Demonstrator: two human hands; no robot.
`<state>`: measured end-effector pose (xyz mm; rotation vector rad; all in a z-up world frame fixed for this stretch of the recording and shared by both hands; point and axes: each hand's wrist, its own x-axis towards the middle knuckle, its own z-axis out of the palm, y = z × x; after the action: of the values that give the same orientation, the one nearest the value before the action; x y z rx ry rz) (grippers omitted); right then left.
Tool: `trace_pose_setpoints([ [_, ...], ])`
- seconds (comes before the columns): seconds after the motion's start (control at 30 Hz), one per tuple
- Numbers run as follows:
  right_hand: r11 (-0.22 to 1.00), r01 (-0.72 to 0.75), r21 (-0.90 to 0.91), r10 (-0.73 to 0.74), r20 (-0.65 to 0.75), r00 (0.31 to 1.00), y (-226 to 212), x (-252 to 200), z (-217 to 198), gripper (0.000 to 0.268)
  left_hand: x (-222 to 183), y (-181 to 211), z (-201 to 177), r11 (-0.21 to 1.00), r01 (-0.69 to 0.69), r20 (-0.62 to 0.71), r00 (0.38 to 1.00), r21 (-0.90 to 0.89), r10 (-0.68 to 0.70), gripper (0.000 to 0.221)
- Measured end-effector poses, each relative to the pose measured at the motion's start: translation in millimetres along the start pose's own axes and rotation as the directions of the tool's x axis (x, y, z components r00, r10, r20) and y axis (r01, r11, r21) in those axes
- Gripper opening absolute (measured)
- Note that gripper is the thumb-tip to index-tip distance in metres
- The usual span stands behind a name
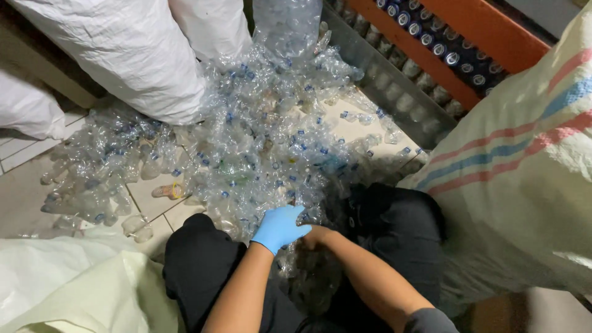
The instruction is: Sorting and bagging empty plastic bottles from a pile on the floor into large sacks
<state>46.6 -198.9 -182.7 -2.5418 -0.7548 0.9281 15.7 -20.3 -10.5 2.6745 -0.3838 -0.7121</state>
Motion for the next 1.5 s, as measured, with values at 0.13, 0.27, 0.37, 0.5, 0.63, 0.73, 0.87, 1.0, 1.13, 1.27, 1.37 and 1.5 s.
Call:
trace_pose_setpoints([
  [0.13, 0.949, -0.292, 0.123, 0.310, -0.172, 0.935, 47, 35, -27, 0.061, -5, 10, -8, 0.999, -0.028, -0.034, 0.999, -0.040, 0.027, 0.074],
  [0.27, 0.875, -0.430, 0.222, 0.479, -0.270, 0.835, 86, 57, -47, 0.062, -22, 15, -11, 0.999, 0.014, -0.029, 0.999, 0.043, -0.013, 0.071],
  [0.37, 0.884, -0.409, 0.227, 0.440, -0.700, 0.562, 113, 55, -67, 0.060, -26, 10, -3, 0.997, -0.077, -0.217, 0.974, -0.026, 0.070, 0.066],
  [0.5, 0.816, -0.356, 0.456, 0.576, -0.693, 0.433, 143, 66, -78, 0.059, -31, 8, -19, 0.998, -0.040, -0.154, 0.988, -0.055, 0.031, 0.062],
  [0.63, 0.765, -0.145, 0.627, 0.602, -0.617, 0.506, 177, 92, -47, 0.075, -28, 2, -16, 0.998, -0.019, -0.132, 0.991, -0.054, 0.011, 0.059],
  [0.73, 0.809, -0.146, 0.570, 0.557, -0.661, 0.502, 177, 91, -43, 0.062, -28, 6, -33, 0.997, 0.000, -0.058, 0.998, -0.073, -0.005, 0.065],
  [0.87, 0.713, -0.312, 0.628, 0.693, -0.565, 0.447, 110, 54, -86, 0.058, -17, -7, -21, 0.996, -0.009, -0.049, 0.999, -0.083, 0.005, 0.066],
  [1.0, 0.690, -0.362, 0.626, 0.723, -0.624, 0.299, 68, 29, -125, 0.054, -12, -10, -30, 0.998, 0.030, -0.022, 0.999, -0.063, -0.031, 0.070],
  [1.13, 0.758, -0.280, 0.589, 0.650, -0.713, 0.261, 33, -6, -176, 0.053, 1, -14, -26, 0.990, 0.137, -0.121, 0.983, 0.004, -0.136, 0.087],
  [1.27, 0.760, -0.020, 0.649, 0.628, -0.726, 0.280, 28, -30, -208, 0.047, -14, 10, -54, 0.993, 0.101, -0.354, 0.928, -0.066, -0.118, 0.093],
  [1.37, 0.744, 0.044, 0.667, 0.610, -0.704, 0.362, 6, -61, -217, 0.052, -27, 24, -59, 0.996, 0.084, -0.547, 0.834, -0.006, -0.073, 0.095],
  [1.5, 0.747, -0.002, 0.664, 0.563, -0.631, 0.534, -2, -85, -200, 0.050, -23, 24, -45, 0.985, 0.147, -0.672, 0.739, 0.088, -0.050, 0.103],
])
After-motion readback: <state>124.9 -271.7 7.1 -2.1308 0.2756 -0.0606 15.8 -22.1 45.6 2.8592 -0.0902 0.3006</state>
